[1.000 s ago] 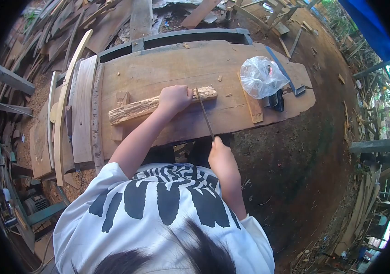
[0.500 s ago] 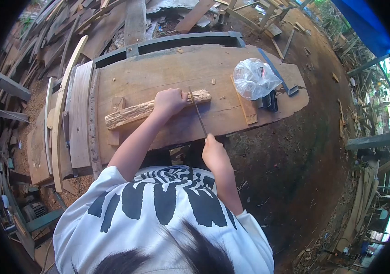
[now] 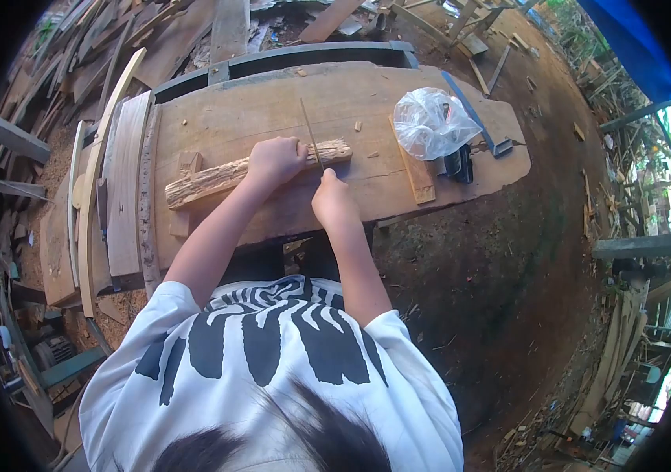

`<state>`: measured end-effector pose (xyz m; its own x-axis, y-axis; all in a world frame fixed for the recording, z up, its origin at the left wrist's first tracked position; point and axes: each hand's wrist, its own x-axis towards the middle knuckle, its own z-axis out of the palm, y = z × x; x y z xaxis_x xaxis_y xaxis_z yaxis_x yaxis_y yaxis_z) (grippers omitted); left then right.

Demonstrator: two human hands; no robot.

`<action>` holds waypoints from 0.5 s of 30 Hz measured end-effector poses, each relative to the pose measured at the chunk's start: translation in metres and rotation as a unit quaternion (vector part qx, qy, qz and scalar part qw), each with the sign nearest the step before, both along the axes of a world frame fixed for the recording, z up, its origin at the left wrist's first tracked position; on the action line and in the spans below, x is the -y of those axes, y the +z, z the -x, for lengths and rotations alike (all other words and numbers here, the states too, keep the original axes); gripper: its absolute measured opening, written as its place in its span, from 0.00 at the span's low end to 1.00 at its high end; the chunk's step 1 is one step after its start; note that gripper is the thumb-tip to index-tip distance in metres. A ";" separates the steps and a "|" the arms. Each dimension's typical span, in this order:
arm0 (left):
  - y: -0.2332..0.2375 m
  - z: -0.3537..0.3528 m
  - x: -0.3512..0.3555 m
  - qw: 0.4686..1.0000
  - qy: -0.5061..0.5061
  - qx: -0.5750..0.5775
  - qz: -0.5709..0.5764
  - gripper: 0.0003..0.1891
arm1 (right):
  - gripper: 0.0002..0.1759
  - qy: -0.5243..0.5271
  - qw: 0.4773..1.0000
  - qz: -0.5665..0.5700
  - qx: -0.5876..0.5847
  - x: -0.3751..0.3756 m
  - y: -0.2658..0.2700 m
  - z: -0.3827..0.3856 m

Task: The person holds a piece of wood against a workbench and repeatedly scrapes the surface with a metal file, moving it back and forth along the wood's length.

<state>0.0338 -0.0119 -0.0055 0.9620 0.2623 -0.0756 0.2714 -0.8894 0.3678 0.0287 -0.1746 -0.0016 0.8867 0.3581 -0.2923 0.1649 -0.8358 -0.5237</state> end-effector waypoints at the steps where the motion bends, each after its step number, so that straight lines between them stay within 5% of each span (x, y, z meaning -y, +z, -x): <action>1: 0.001 0.000 0.001 1.000 -0.005 -0.003 0.001 0.25 | 0.13 -0.005 1.000 0.001 -0.003 0.003 0.000 0.003; 10: 0.000 -0.001 0.003 0.999 0.023 0.032 0.001 0.24 | 0.14 -0.039 0.995 0.031 -0.090 0.069 0.049 0.072; 15: 0.004 0.002 0.002 0.999 0.014 0.022 0.021 0.23 | 0.11 0.002 1.000 -0.001 -0.027 0.043 0.015 0.035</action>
